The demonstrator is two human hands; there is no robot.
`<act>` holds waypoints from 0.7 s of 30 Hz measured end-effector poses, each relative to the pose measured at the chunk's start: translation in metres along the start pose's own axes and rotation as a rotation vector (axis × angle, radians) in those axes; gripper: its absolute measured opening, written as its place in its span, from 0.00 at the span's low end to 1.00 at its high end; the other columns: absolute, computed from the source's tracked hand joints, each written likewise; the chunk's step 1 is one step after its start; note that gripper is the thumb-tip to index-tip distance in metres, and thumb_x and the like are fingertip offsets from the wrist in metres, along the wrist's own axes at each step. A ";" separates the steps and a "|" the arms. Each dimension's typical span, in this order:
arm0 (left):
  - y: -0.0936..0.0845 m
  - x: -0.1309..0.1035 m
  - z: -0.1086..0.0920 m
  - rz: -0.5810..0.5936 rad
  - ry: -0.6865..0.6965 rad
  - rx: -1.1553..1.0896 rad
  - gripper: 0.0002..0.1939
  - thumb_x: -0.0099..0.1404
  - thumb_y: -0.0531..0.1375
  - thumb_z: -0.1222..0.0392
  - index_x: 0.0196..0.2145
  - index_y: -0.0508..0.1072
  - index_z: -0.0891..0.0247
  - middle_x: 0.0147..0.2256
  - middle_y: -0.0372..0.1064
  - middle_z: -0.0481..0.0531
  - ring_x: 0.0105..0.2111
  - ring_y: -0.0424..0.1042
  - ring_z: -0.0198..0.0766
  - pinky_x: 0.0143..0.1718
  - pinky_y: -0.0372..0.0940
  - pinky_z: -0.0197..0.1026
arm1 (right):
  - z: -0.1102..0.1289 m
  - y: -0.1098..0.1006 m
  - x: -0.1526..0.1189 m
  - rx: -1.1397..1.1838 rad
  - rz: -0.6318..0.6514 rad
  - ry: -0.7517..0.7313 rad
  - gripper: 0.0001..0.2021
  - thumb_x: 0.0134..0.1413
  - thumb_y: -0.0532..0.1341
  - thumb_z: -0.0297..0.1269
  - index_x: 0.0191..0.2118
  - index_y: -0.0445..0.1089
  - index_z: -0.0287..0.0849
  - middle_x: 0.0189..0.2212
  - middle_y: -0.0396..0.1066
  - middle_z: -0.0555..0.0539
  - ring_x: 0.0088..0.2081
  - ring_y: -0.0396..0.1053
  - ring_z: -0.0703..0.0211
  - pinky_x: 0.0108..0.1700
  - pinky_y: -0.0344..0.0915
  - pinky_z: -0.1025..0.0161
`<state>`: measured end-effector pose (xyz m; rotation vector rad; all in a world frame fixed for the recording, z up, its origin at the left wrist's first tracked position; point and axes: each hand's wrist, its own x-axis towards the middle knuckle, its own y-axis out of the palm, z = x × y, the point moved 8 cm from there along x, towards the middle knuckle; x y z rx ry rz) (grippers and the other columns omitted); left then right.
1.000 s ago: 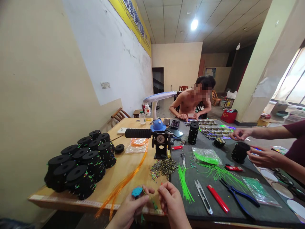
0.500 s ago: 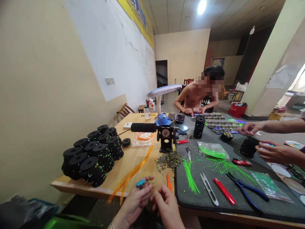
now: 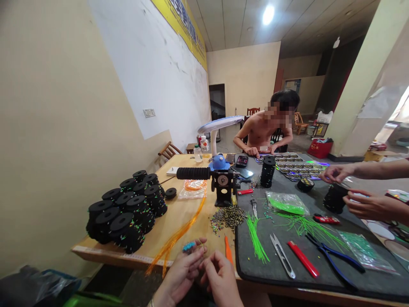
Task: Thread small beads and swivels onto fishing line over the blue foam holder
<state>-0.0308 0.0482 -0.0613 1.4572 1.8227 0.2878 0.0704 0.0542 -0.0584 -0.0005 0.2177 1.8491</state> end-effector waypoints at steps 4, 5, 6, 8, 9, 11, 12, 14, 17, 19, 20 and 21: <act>-0.001 0.000 0.001 0.010 0.005 0.006 0.30 0.35 0.78 0.60 0.37 0.75 0.67 0.22 0.69 0.45 0.14 0.60 0.21 0.14 0.39 0.25 | 0.002 0.000 -0.001 0.002 -0.012 0.007 0.26 0.41 0.62 0.64 0.24 0.63 0.42 0.13 0.63 0.55 0.14 0.56 0.69 0.16 0.50 0.72; -0.001 0.001 0.001 0.008 0.005 0.009 0.30 0.35 0.78 0.60 0.38 0.75 0.67 0.21 0.69 0.44 0.14 0.60 0.22 0.14 0.39 0.25 | 0.002 0.000 -0.001 0.001 -0.012 0.004 0.26 0.41 0.62 0.64 0.24 0.64 0.42 0.13 0.64 0.54 0.14 0.56 0.69 0.16 0.50 0.72; -0.002 0.001 0.001 0.005 0.004 0.012 0.30 0.35 0.78 0.60 0.38 0.75 0.66 0.22 0.69 0.44 0.14 0.60 0.22 0.14 0.40 0.25 | 0.002 0.000 -0.001 -0.001 -0.010 0.003 0.26 0.42 0.62 0.64 0.24 0.64 0.42 0.13 0.64 0.54 0.14 0.56 0.69 0.16 0.50 0.72; -0.003 0.001 0.002 -0.001 0.003 0.016 0.30 0.35 0.78 0.59 0.38 0.76 0.66 0.22 0.70 0.45 0.15 0.62 0.22 0.14 0.40 0.25 | 0.003 0.000 -0.001 -0.008 -0.012 0.003 0.26 0.42 0.62 0.64 0.24 0.64 0.41 0.13 0.64 0.54 0.14 0.56 0.69 0.16 0.50 0.72; -0.004 0.001 0.002 -0.002 0.002 0.015 0.30 0.35 0.78 0.59 0.38 0.76 0.66 0.23 0.71 0.46 0.15 0.63 0.23 0.14 0.41 0.25 | 0.003 0.000 -0.002 -0.011 -0.015 0.006 0.26 0.41 0.63 0.64 0.24 0.64 0.41 0.13 0.64 0.54 0.14 0.56 0.69 0.16 0.50 0.72; -0.003 0.001 0.002 0.001 0.001 0.014 0.29 0.36 0.77 0.60 0.37 0.76 0.66 0.23 0.71 0.46 0.16 0.64 0.24 0.14 0.42 0.25 | 0.004 0.000 -0.002 -0.012 -0.019 0.008 0.26 0.41 0.63 0.64 0.24 0.64 0.42 0.12 0.64 0.54 0.14 0.56 0.69 0.16 0.50 0.72; -0.003 0.000 0.002 0.001 0.001 0.012 0.28 0.36 0.77 0.61 0.37 0.76 0.66 0.23 0.71 0.46 0.16 0.65 0.25 0.14 0.42 0.25 | 0.005 0.000 -0.002 -0.010 -0.020 0.007 0.26 0.41 0.63 0.64 0.24 0.63 0.42 0.12 0.64 0.54 0.14 0.56 0.69 0.16 0.50 0.72; -0.002 0.000 0.002 0.003 0.002 0.009 0.28 0.37 0.77 0.61 0.37 0.76 0.66 0.23 0.71 0.46 0.16 0.65 0.24 0.14 0.42 0.25 | 0.005 0.000 -0.002 -0.006 -0.016 0.007 0.26 0.41 0.63 0.64 0.24 0.63 0.42 0.13 0.64 0.55 0.14 0.56 0.69 0.17 0.50 0.72; -0.001 0.000 0.001 0.011 0.000 0.013 0.29 0.35 0.78 0.59 0.37 0.76 0.66 0.22 0.70 0.44 0.14 0.61 0.22 0.13 0.40 0.25 | 0.004 0.001 -0.001 -0.004 -0.011 0.005 0.26 0.41 0.63 0.64 0.24 0.63 0.42 0.13 0.64 0.55 0.14 0.57 0.69 0.17 0.50 0.72; 0.000 0.001 0.000 0.021 0.000 0.020 0.29 0.35 0.78 0.58 0.37 0.76 0.66 0.22 0.70 0.44 0.14 0.59 0.21 0.13 0.39 0.25 | 0.002 0.000 0.000 -0.005 -0.011 0.003 0.26 0.41 0.63 0.64 0.24 0.63 0.42 0.12 0.63 0.55 0.14 0.56 0.69 0.17 0.50 0.72; 0.000 0.001 0.000 0.024 0.001 0.022 0.29 0.35 0.78 0.58 0.37 0.76 0.66 0.22 0.69 0.44 0.14 0.59 0.21 0.13 0.39 0.25 | 0.001 0.000 0.000 -0.006 -0.011 0.004 0.26 0.41 0.62 0.64 0.24 0.63 0.42 0.12 0.63 0.55 0.14 0.56 0.69 0.16 0.49 0.72; 0.000 0.002 0.000 0.027 0.002 0.022 0.29 0.35 0.78 0.58 0.37 0.76 0.66 0.22 0.69 0.43 0.13 0.59 0.21 0.13 0.39 0.25 | 0.001 0.000 0.000 -0.008 -0.012 0.007 0.26 0.41 0.62 0.65 0.24 0.63 0.42 0.12 0.63 0.55 0.14 0.55 0.69 0.16 0.49 0.72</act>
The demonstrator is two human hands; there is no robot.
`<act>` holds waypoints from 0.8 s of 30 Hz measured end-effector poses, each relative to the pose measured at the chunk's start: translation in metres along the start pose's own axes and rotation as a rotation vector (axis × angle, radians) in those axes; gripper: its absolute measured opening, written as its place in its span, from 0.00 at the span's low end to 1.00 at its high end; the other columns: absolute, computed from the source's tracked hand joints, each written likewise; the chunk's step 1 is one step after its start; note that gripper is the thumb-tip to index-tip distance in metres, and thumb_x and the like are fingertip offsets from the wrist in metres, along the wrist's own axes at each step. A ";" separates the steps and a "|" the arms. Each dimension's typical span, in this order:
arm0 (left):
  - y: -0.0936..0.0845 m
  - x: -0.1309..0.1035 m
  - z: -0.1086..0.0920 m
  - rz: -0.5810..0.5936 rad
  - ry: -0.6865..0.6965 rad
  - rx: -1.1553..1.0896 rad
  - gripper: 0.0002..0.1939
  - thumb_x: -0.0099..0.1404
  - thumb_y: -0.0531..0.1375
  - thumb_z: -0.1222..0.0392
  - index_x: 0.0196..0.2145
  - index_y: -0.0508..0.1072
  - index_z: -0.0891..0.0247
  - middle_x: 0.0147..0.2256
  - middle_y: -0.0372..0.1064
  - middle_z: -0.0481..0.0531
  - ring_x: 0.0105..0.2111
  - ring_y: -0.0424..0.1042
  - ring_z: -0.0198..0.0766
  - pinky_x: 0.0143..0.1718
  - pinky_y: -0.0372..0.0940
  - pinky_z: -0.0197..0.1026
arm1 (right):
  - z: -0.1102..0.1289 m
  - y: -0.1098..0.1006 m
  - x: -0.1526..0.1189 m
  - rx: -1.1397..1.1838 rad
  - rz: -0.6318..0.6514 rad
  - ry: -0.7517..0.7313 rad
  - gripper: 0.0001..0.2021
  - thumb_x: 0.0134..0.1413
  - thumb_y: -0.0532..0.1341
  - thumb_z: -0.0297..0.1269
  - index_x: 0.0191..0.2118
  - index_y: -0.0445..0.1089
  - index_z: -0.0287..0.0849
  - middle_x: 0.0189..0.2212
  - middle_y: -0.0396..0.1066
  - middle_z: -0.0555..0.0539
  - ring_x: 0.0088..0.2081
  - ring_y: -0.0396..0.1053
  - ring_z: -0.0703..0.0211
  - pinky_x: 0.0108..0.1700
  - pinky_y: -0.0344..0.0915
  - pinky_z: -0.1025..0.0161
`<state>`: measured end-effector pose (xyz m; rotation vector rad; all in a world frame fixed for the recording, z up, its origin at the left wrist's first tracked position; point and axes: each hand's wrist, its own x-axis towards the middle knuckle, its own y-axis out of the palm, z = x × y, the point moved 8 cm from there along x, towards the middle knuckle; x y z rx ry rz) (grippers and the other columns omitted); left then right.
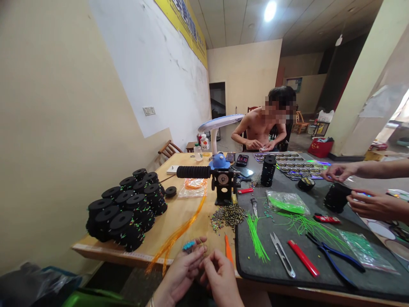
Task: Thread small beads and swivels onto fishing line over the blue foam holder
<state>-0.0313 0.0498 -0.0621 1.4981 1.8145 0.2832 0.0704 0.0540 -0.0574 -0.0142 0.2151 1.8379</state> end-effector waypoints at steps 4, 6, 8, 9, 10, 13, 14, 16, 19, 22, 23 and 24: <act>0.000 -0.001 0.001 0.004 -0.006 -0.002 0.29 0.36 0.78 0.59 0.37 0.75 0.66 0.22 0.70 0.44 0.15 0.61 0.22 0.14 0.39 0.25 | 0.001 0.000 -0.001 -0.015 0.001 0.005 0.27 0.40 0.62 0.66 0.24 0.63 0.42 0.12 0.64 0.54 0.14 0.55 0.69 0.16 0.49 0.72; 0.001 -0.002 0.001 -0.002 -0.008 -0.005 0.30 0.36 0.77 0.59 0.38 0.75 0.66 0.23 0.71 0.45 0.16 0.64 0.24 0.14 0.42 0.25 | 0.001 0.000 -0.001 -0.019 0.004 0.004 0.28 0.40 0.61 0.66 0.24 0.63 0.41 0.13 0.64 0.54 0.14 0.56 0.69 0.17 0.49 0.72; 0.001 -0.003 0.000 -0.006 -0.007 -0.006 0.30 0.36 0.77 0.59 0.38 0.75 0.66 0.23 0.72 0.46 0.16 0.65 0.25 0.14 0.43 0.25 | 0.001 0.000 -0.001 -0.020 0.007 -0.002 0.28 0.41 0.61 0.66 0.24 0.63 0.41 0.13 0.64 0.54 0.15 0.56 0.69 0.17 0.50 0.72; 0.001 -0.003 0.000 -0.007 -0.005 -0.006 0.30 0.36 0.77 0.59 0.38 0.75 0.67 0.23 0.72 0.46 0.16 0.65 0.25 0.14 0.43 0.25 | 0.001 0.000 -0.001 -0.021 0.008 -0.010 0.28 0.41 0.61 0.66 0.25 0.63 0.41 0.13 0.64 0.54 0.15 0.56 0.69 0.17 0.50 0.72; 0.001 -0.004 0.000 -0.008 -0.004 -0.007 0.29 0.36 0.77 0.59 0.37 0.75 0.67 0.23 0.71 0.45 0.16 0.65 0.25 0.14 0.42 0.25 | 0.001 0.000 0.000 -0.021 0.010 -0.017 0.28 0.42 0.61 0.66 0.25 0.63 0.41 0.13 0.64 0.54 0.15 0.56 0.69 0.17 0.50 0.72; 0.001 -0.003 0.000 -0.007 0.000 -0.007 0.28 0.37 0.77 0.60 0.37 0.75 0.66 0.22 0.71 0.45 0.15 0.63 0.23 0.13 0.42 0.26 | 0.000 0.000 0.000 -0.020 0.016 -0.023 0.26 0.43 0.61 0.64 0.25 0.63 0.41 0.13 0.64 0.54 0.15 0.57 0.69 0.17 0.50 0.72; 0.000 -0.003 0.000 -0.004 0.000 -0.005 0.28 0.37 0.77 0.60 0.37 0.75 0.66 0.22 0.70 0.44 0.15 0.62 0.23 0.13 0.42 0.26 | 0.000 0.000 0.001 -0.019 0.017 -0.020 0.26 0.44 0.61 0.64 0.25 0.63 0.41 0.13 0.64 0.54 0.15 0.57 0.69 0.18 0.51 0.72; 0.001 -0.002 0.001 0.000 0.000 0.001 0.28 0.37 0.77 0.60 0.37 0.75 0.66 0.22 0.70 0.44 0.14 0.61 0.22 0.13 0.41 0.25 | -0.001 0.000 0.001 -0.018 0.017 -0.020 0.26 0.44 0.61 0.63 0.25 0.64 0.41 0.13 0.63 0.54 0.15 0.58 0.68 0.18 0.51 0.72; 0.001 -0.003 0.001 -0.008 -0.006 0.006 0.30 0.35 0.78 0.58 0.37 0.75 0.66 0.22 0.70 0.44 0.15 0.62 0.22 0.14 0.40 0.25 | -0.002 0.001 0.001 -0.019 0.017 -0.019 0.26 0.44 0.61 0.63 0.25 0.63 0.41 0.14 0.63 0.54 0.15 0.58 0.69 0.18 0.51 0.72; 0.002 -0.004 0.000 -0.015 -0.004 0.005 0.30 0.34 0.78 0.58 0.37 0.75 0.66 0.22 0.71 0.45 0.15 0.63 0.23 0.14 0.40 0.25 | -0.003 0.001 0.001 -0.015 0.024 -0.024 0.26 0.44 0.60 0.64 0.25 0.63 0.41 0.14 0.63 0.55 0.15 0.57 0.69 0.18 0.51 0.72; 0.002 -0.004 0.000 -0.014 -0.001 0.004 0.30 0.34 0.78 0.59 0.37 0.75 0.66 0.22 0.71 0.45 0.16 0.64 0.24 0.14 0.40 0.25 | -0.003 0.001 0.001 -0.014 0.024 -0.028 0.27 0.44 0.60 0.64 0.25 0.63 0.41 0.14 0.63 0.55 0.15 0.57 0.69 0.18 0.51 0.72; 0.002 -0.004 0.000 -0.012 0.003 0.003 0.30 0.35 0.78 0.59 0.37 0.75 0.66 0.22 0.71 0.45 0.16 0.64 0.24 0.14 0.41 0.25 | -0.002 0.001 0.001 -0.015 0.024 -0.031 0.27 0.44 0.60 0.64 0.25 0.63 0.41 0.14 0.63 0.55 0.15 0.58 0.69 0.18 0.51 0.72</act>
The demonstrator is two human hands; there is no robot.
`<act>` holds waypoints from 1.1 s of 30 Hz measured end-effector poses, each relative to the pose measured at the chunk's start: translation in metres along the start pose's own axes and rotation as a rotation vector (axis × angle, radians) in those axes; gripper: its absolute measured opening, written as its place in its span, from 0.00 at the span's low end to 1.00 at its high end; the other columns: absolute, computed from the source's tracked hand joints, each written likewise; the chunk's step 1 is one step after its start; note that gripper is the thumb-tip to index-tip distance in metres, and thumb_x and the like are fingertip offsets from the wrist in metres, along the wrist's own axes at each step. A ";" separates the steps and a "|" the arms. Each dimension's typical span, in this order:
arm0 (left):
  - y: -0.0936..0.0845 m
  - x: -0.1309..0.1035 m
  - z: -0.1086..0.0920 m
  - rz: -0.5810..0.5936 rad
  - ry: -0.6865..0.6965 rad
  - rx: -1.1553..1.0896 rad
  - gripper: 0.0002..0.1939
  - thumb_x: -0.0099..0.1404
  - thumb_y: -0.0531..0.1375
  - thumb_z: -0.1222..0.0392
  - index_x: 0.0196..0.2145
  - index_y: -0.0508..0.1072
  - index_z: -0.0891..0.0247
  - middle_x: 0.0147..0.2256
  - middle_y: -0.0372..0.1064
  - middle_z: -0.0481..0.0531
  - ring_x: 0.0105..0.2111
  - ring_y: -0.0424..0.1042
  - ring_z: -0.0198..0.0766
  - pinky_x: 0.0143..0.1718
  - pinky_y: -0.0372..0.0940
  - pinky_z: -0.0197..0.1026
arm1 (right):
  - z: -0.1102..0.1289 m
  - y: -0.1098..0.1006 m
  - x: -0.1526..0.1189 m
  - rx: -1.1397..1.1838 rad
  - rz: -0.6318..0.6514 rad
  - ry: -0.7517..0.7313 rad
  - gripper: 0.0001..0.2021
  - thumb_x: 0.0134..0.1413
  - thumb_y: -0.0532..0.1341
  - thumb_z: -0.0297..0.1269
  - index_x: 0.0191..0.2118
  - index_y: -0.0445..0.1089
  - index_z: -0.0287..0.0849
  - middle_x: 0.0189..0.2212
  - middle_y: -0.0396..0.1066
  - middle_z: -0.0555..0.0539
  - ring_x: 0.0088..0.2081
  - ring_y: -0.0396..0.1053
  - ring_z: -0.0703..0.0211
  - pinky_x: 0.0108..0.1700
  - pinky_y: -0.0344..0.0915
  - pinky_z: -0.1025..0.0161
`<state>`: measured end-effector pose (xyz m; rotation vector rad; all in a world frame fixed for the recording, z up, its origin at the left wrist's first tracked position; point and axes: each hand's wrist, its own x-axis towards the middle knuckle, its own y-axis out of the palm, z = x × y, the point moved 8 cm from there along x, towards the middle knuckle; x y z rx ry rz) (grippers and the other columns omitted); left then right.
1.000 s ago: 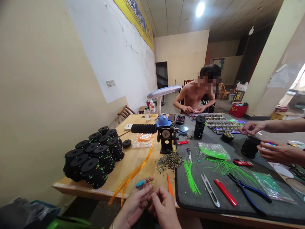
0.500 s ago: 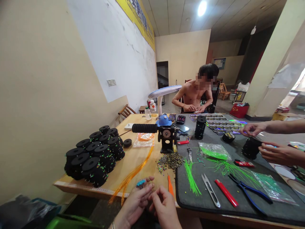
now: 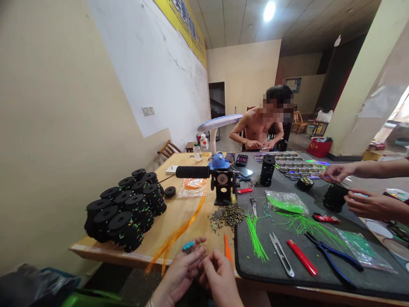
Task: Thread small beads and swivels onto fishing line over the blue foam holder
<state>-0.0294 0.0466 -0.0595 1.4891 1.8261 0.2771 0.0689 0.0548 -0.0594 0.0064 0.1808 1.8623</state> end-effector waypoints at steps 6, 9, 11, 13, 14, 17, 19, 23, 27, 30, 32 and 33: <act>-0.005 0.005 0.003 0.025 0.007 0.023 0.30 0.38 0.77 0.58 0.39 0.74 0.66 0.22 0.69 0.44 0.15 0.61 0.22 0.14 0.40 0.26 | 0.003 -0.001 0.000 -0.011 -0.013 0.024 0.29 0.41 0.60 0.67 0.24 0.61 0.41 0.14 0.63 0.55 0.15 0.57 0.69 0.18 0.51 0.72; -0.004 0.005 0.003 0.041 0.018 0.037 0.30 0.38 0.77 0.57 0.39 0.74 0.65 0.21 0.67 0.42 0.14 0.57 0.20 0.14 0.38 0.26 | 0.004 -0.001 -0.001 -0.001 -0.013 0.026 0.30 0.40 0.60 0.69 0.24 0.61 0.42 0.14 0.62 0.55 0.15 0.58 0.69 0.18 0.51 0.72; -0.001 0.003 0.001 0.050 0.034 0.037 0.29 0.38 0.77 0.57 0.39 0.74 0.65 0.22 0.67 0.43 0.14 0.59 0.22 0.14 0.41 0.26 | 0.004 -0.002 0.000 0.002 -0.017 0.028 0.31 0.39 0.59 0.70 0.25 0.61 0.42 0.14 0.62 0.55 0.15 0.58 0.69 0.17 0.50 0.72; 0.004 -0.001 -0.001 0.063 0.067 0.030 0.29 0.39 0.77 0.57 0.38 0.73 0.65 0.22 0.67 0.43 0.17 0.62 0.24 0.16 0.49 0.26 | 0.004 -0.003 0.001 0.003 -0.026 0.031 0.31 0.38 0.60 0.71 0.25 0.61 0.42 0.16 0.63 0.55 0.15 0.58 0.69 0.16 0.50 0.72; 0.007 -0.002 -0.003 0.069 0.090 0.030 0.28 0.40 0.76 0.56 0.38 0.73 0.64 0.23 0.67 0.43 0.18 0.64 0.26 0.18 0.54 0.27 | 0.005 -0.003 0.002 0.005 -0.027 0.031 0.31 0.37 0.60 0.71 0.25 0.61 0.41 0.17 0.65 0.54 0.15 0.58 0.70 0.16 0.49 0.73; 0.009 -0.002 -0.010 0.075 0.181 0.070 0.27 0.42 0.75 0.55 0.39 0.72 0.63 0.24 0.68 0.44 0.21 0.67 0.30 0.23 0.62 0.32 | 0.006 -0.004 0.006 0.013 -0.006 0.039 0.32 0.38 0.60 0.71 0.25 0.61 0.41 0.19 0.67 0.53 0.14 0.56 0.73 0.15 0.47 0.73; 0.007 0.001 -0.016 0.067 0.260 0.124 0.25 0.45 0.74 0.55 0.39 0.73 0.63 0.25 0.69 0.45 0.24 0.69 0.32 0.26 0.64 0.33 | 0.005 -0.003 0.009 0.022 0.022 0.060 0.32 0.38 0.59 0.71 0.27 0.62 0.41 0.19 0.67 0.53 0.13 0.56 0.73 0.14 0.46 0.73; 0.001 0.007 -0.031 0.044 0.415 0.262 0.21 0.49 0.72 0.55 0.39 0.73 0.64 0.27 0.71 0.47 0.30 0.70 0.35 0.33 0.65 0.35 | 0.004 -0.001 0.013 0.023 0.075 0.089 0.33 0.38 0.60 0.70 0.34 0.64 0.40 0.20 0.69 0.53 0.13 0.59 0.71 0.14 0.50 0.73; 0.002 0.009 -0.042 0.013 0.486 0.369 0.19 0.50 0.71 0.55 0.39 0.74 0.65 0.27 0.71 0.46 0.29 0.70 0.34 0.34 0.65 0.34 | 0.004 -0.002 0.018 -0.052 0.079 0.095 0.27 0.39 0.63 0.63 0.29 0.61 0.42 0.18 0.67 0.55 0.13 0.57 0.71 0.14 0.51 0.72; 0.005 0.006 -0.046 0.006 0.510 0.407 0.18 0.50 0.70 0.56 0.38 0.74 0.64 0.27 0.71 0.46 0.29 0.70 0.35 0.34 0.65 0.34 | 0.004 -0.001 0.025 -0.090 0.074 0.088 0.24 0.41 0.62 0.61 0.24 0.57 0.44 0.14 0.65 0.56 0.12 0.54 0.71 0.14 0.48 0.72; 0.007 0.004 -0.047 0.019 0.507 0.422 0.18 0.50 0.70 0.55 0.37 0.74 0.65 0.27 0.72 0.47 0.29 0.71 0.36 0.35 0.65 0.35 | 0.006 -0.001 0.030 -0.083 0.065 0.064 0.24 0.41 0.62 0.61 0.24 0.57 0.44 0.14 0.64 0.57 0.12 0.53 0.72 0.15 0.49 0.71; 0.009 0.005 -0.047 0.027 0.504 0.429 0.18 0.51 0.70 0.55 0.37 0.74 0.65 0.26 0.72 0.47 0.29 0.71 0.36 0.35 0.65 0.36 | 0.007 -0.001 0.032 -0.076 0.060 0.053 0.24 0.42 0.62 0.61 0.24 0.57 0.44 0.14 0.64 0.57 0.12 0.53 0.71 0.15 0.49 0.71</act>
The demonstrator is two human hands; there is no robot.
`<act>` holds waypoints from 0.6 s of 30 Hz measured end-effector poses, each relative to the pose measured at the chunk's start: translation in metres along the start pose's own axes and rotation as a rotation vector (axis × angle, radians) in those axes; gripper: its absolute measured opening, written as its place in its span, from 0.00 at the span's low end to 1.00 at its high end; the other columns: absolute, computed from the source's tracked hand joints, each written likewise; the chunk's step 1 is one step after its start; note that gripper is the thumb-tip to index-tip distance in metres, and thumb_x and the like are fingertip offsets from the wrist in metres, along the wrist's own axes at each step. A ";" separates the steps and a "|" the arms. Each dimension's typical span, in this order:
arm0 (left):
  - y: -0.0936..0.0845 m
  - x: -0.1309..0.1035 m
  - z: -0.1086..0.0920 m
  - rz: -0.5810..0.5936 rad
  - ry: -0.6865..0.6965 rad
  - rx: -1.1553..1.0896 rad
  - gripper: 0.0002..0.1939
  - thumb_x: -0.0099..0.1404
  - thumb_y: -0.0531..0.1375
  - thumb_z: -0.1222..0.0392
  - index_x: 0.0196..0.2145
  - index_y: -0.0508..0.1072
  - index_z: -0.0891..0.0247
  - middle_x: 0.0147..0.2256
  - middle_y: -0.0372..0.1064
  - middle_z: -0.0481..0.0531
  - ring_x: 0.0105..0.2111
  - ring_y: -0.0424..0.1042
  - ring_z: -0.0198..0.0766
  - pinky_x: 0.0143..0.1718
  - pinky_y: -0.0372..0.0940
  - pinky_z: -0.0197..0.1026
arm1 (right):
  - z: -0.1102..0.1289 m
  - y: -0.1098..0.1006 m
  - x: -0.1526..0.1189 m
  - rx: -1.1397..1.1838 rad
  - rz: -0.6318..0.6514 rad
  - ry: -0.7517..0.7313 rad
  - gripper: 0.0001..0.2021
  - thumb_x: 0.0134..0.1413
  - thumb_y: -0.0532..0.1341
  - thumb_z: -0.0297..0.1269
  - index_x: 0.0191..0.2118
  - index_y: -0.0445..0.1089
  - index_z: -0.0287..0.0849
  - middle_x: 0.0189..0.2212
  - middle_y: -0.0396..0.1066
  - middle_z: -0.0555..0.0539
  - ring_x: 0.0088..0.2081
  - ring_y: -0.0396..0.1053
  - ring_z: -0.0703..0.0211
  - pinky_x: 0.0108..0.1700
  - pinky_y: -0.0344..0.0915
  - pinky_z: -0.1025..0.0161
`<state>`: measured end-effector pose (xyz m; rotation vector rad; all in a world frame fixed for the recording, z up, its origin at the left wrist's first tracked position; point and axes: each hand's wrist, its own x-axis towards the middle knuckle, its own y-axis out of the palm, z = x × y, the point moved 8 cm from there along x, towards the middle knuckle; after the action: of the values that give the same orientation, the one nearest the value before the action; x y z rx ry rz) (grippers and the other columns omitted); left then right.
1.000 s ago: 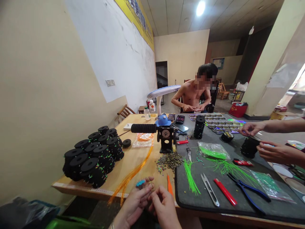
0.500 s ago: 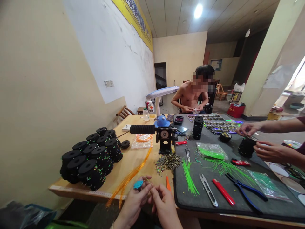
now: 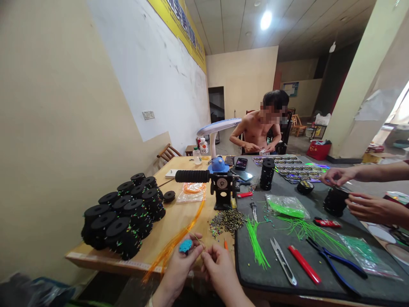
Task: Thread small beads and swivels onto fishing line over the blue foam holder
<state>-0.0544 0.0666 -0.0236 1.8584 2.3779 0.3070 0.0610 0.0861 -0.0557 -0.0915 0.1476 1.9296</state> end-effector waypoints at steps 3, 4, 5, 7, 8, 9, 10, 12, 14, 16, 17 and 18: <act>-0.001 0.004 -0.001 -0.001 0.001 0.007 0.18 0.50 0.70 0.54 0.37 0.74 0.64 0.27 0.72 0.47 0.30 0.72 0.37 0.35 0.66 0.37 | 0.002 -0.001 0.002 0.019 0.010 -0.018 0.22 0.42 0.63 0.59 0.27 0.61 0.43 0.16 0.65 0.56 0.14 0.56 0.69 0.17 0.52 0.70; -0.003 0.007 -0.001 -0.011 0.000 0.012 0.19 0.50 0.70 0.54 0.37 0.74 0.64 0.27 0.73 0.48 0.30 0.72 0.38 0.35 0.66 0.37 | 0.003 -0.001 0.002 0.021 0.015 -0.031 0.22 0.42 0.63 0.58 0.28 0.63 0.42 0.17 0.66 0.55 0.15 0.58 0.68 0.18 0.54 0.70; -0.005 0.009 0.000 -0.024 0.001 0.018 0.19 0.49 0.70 0.53 0.36 0.74 0.64 0.27 0.73 0.48 0.30 0.72 0.38 0.35 0.66 0.37 | 0.004 -0.002 0.002 0.016 0.018 -0.044 0.21 0.41 0.64 0.56 0.29 0.64 0.42 0.18 0.67 0.54 0.17 0.60 0.66 0.19 0.55 0.69; -0.008 0.012 0.000 -0.041 0.007 0.038 0.20 0.49 0.71 0.52 0.36 0.74 0.65 0.27 0.73 0.49 0.30 0.72 0.39 0.35 0.66 0.37 | 0.006 -0.002 0.003 -0.016 0.018 -0.064 0.20 0.40 0.65 0.54 0.28 0.64 0.42 0.18 0.66 0.54 0.18 0.61 0.65 0.20 0.56 0.69; -0.009 0.013 0.000 -0.041 0.012 0.046 0.20 0.48 0.71 0.52 0.36 0.75 0.65 0.27 0.73 0.49 0.30 0.72 0.38 0.35 0.66 0.37 | 0.006 -0.003 0.004 -0.036 0.011 -0.068 0.19 0.41 0.65 0.54 0.26 0.63 0.43 0.17 0.65 0.54 0.18 0.60 0.66 0.20 0.55 0.69; -0.009 0.014 -0.001 -0.041 0.018 0.051 0.20 0.48 0.71 0.52 0.36 0.75 0.65 0.27 0.73 0.49 0.29 0.72 0.38 0.35 0.66 0.37 | 0.007 -0.003 0.005 -0.054 0.004 -0.069 0.19 0.41 0.64 0.54 0.24 0.61 0.43 0.15 0.64 0.55 0.17 0.58 0.67 0.19 0.53 0.70; -0.009 0.014 -0.001 -0.036 0.023 0.052 0.20 0.48 0.71 0.52 0.36 0.75 0.65 0.27 0.72 0.48 0.29 0.71 0.38 0.34 0.66 0.37 | 0.007 -0.003 0.006 -0.067 -0.005 -0.067 0.20 0.42 0.64 0.54 0.23 0.59 0.44 0.14 0.62 0.56 0.15 0.56 0.68 0.18 0.52 0.70; -0.008 0.013 -0.003 -0.025 0.026 0.043 0.20 0.48 0.71 0.52 0.36 0.75 0.65 0.26 0.71 0.47 0.28 0.71 0.37 0.34 0.65 0.37 | 0.007 -0.004 0.009 -0.078 -0.021 -0.060 0.20 0.42 0.62 0.56 0.23 0.58 0.45 0.13 0.61 0.57 0.14 0.54 0.68 0.17 0.50 0.69; -0.008 0.013 -0.004 -0.016 0.026 0.032 0.20 0.48 0.71 0.52 0.35 0.75 0.65 0.26 0.70 0.47 0.28 0.70 0.37 0.34 0.65 0.37 | 0.009 -0.004 0.012 -0.099 -0.029 -0.068 0.20 0.43 0.62 0.56 0.23 0.58 0.45 0.14 0.62 0.56 0.14 0.55 0.67 0.18 0.52 0.69; -0.008 0.014 -0.005 -0.012 0.033 0.034 0.19 0.48 0.71 0.52 0.36 0.75 0.65 0.25 0.70 0.47 0.28 0.70 0.37 0.34 0.65 0.37 | 0.012 -0.005 0.013 -0.140 -0.030 -0.108 0.17 0.44 0.62 0.53 0.25 0.62 0.44 0.17 0.66 0.54 0.17 0.61 0.64 0.21 0.56 0.67; -0.009 0.015 -0.006 -0.014 0.036 0.040 0.19 0.48 0.71 0.52 0.36 0.75 0.65 0.25 0.70 0.47 0.27 0.69 0.37 0.34 0.65 0.37 | 0.013 -0.006 0.014 -0.166 -0.033 -0.131 0.16 0.44 0.63 0.51 0.26 0.64 0.43 0.19 0.68 0.52 0.20 0.64 0.62 0.23 0.59 0.67; -0.010 0.016 -0.006 -0.016 0.039 0.047 0.19 0.49 0.71 0.52 0.36 0.75 0.64 0.25 0.70 0.47 0.27 0.69 0.37 0.33 0.65 0.37 | 0.014 -0.006 0.014 -0.193 -0.036 -0.149 0.14 0.44 0.63 0.49 0.26 0.65 0.42 0.20 0.69 0.51 0.22 0.66 0.61 0.25 0.60 0.66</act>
<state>-0.0691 0.0794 -0.0195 1.8692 2.4451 0.2907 0.0620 0.1032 -0.0443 -0.0775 -0.1391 1.9035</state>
